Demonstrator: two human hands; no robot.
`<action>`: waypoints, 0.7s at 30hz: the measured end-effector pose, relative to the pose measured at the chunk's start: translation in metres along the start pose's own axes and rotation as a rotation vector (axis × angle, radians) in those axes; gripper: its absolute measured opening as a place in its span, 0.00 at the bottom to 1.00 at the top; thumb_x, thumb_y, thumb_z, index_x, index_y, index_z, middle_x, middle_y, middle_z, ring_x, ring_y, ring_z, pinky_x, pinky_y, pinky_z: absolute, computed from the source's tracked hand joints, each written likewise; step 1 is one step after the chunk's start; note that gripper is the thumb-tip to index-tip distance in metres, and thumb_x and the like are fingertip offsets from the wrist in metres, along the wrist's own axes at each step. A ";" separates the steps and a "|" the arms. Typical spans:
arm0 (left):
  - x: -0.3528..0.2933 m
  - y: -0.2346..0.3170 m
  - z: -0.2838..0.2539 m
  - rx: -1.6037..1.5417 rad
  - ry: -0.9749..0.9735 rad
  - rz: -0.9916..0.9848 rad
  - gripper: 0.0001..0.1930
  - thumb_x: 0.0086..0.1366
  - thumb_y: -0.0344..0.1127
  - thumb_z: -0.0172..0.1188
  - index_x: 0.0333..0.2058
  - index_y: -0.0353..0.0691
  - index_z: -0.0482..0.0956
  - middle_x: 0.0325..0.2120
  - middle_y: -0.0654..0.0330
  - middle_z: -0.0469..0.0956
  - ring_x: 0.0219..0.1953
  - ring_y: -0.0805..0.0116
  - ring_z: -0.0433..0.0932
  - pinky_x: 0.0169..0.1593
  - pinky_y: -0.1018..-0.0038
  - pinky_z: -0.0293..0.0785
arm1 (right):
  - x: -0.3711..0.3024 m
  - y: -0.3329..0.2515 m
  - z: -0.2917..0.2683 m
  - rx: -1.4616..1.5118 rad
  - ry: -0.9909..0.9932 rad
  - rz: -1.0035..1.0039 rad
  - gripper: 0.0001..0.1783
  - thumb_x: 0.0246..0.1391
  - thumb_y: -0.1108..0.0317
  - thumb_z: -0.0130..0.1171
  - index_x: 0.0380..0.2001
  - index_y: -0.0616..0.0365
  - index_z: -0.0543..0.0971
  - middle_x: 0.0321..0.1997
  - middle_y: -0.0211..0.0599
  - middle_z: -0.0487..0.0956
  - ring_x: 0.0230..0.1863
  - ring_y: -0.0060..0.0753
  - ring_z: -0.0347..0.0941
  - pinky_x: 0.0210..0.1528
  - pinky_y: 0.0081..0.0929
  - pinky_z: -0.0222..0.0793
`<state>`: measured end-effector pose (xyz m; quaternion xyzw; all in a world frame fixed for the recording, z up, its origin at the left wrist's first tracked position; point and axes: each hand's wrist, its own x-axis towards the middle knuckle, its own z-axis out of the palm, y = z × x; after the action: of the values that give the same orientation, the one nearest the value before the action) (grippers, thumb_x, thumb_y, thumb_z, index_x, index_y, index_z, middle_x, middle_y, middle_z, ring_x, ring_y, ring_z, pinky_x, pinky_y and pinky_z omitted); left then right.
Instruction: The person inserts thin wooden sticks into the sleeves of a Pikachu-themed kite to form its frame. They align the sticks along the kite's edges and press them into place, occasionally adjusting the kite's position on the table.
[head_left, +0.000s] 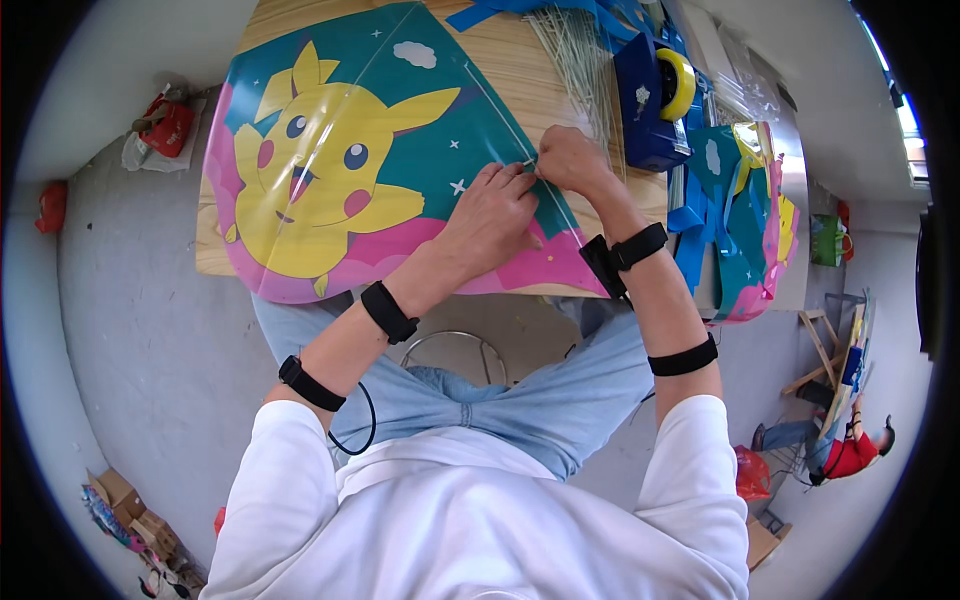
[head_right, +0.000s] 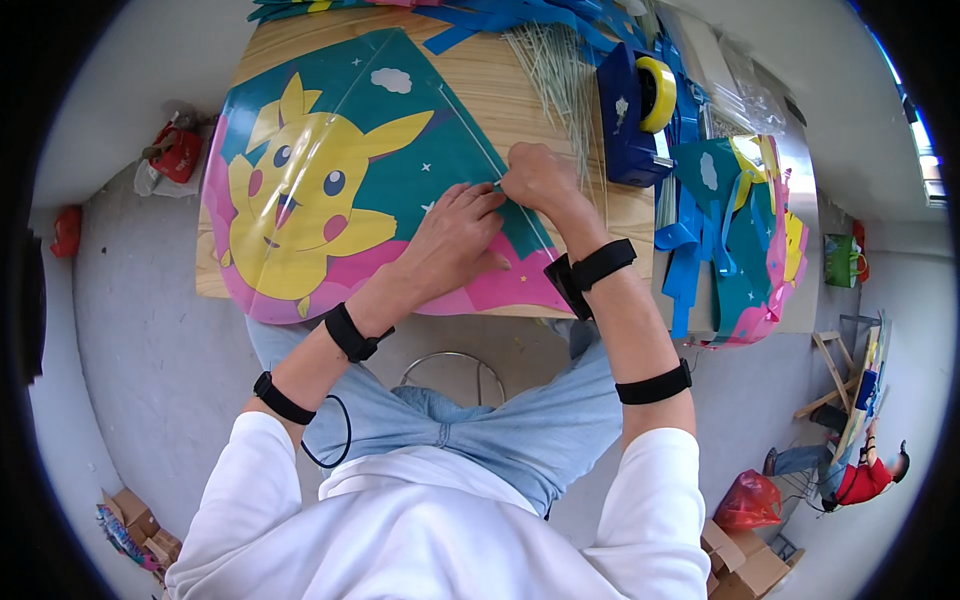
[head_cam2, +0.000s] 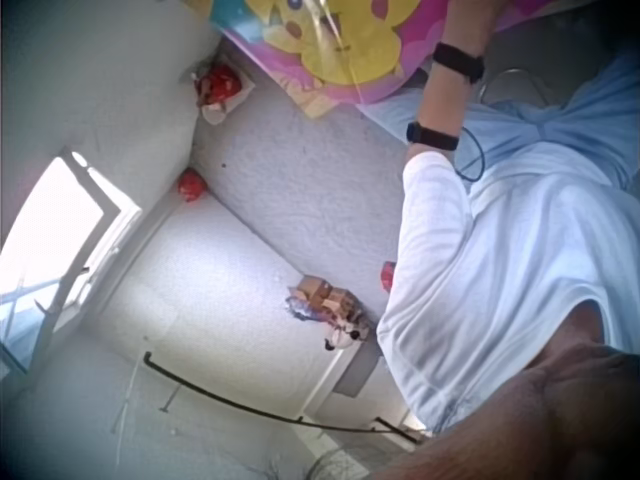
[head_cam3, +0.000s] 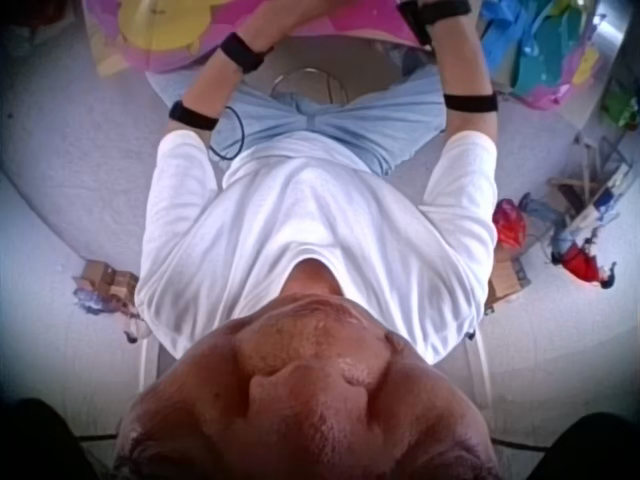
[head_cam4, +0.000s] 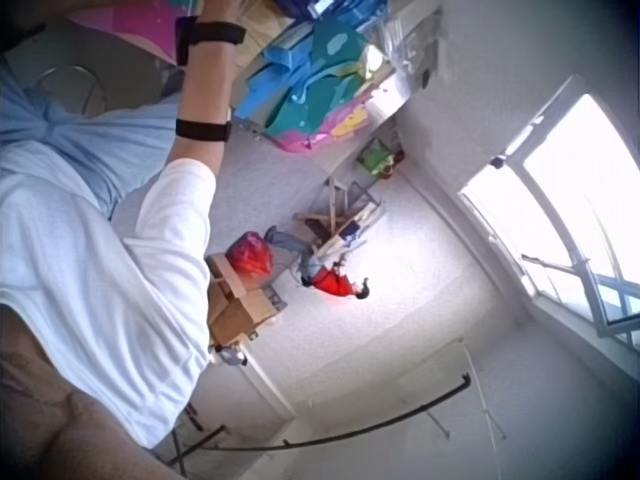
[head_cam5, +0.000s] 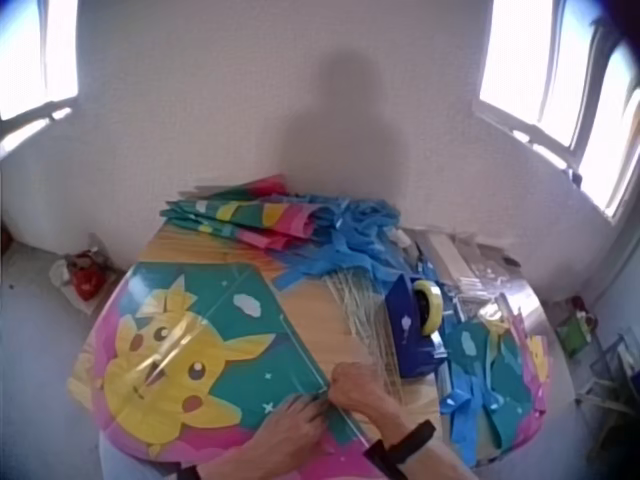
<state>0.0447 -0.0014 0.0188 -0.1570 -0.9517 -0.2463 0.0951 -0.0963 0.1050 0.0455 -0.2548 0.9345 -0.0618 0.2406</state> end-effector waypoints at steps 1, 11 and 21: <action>0.001 -0.001 0.002 0.000 -0.005 0.001 0.24 0.45 0.42 0.72 0.37 0.30 0.78 0.52 0.48 0.72 0.60 0.51 0.66 0.64 0.55 0.58 | 0.000 0.001 0.001 -0.004 0.000 0.001 0.17 0.45 0.68 0.53 0.37 0.62 0.82 0.43 0.56 0.80 0.47 0.56 0.77 0.48 0.43 0.73; 0.003 -0.002 0.001 0.034 -0.092 -0.026 0.31 0.41 0.47 0.73 0.42 0.33 0.79 0.52 0.52 0.74 0.59 0.57 0.67 0.66 0.53 0.55 | 0.009 0.021 -0.002 0.245 -0.118 0.063 0.12 0.40 0.66 0.65 0.28 0.64 0.82 0.26 0.50 0.81 0.28 0.42 0.80 0.30 0.36 0.74; 0.002 0.000 0.001 0.051 -0.095 -0.045 0.29 0.40 0.47 0.73 0.40 0.35 0.79 0.51 0.54 0.74 0.59 0.58 0.68 0.67 0.52 0.52 | -0.022 0.041 -0.005 0.671 0.500 -0.001 0.09 0.41 0.69 0.67 0.25 0.65 0.82 0.21 0.43 0.80 0.22 0.33 0.77 0.28 0.30 0.72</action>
<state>0.0429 -0.0009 0.0184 -0.1446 -0.9644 -0.2162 0.0483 -0.1008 0.1518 0.0494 -0.1397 0.8921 -0.4228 0.0761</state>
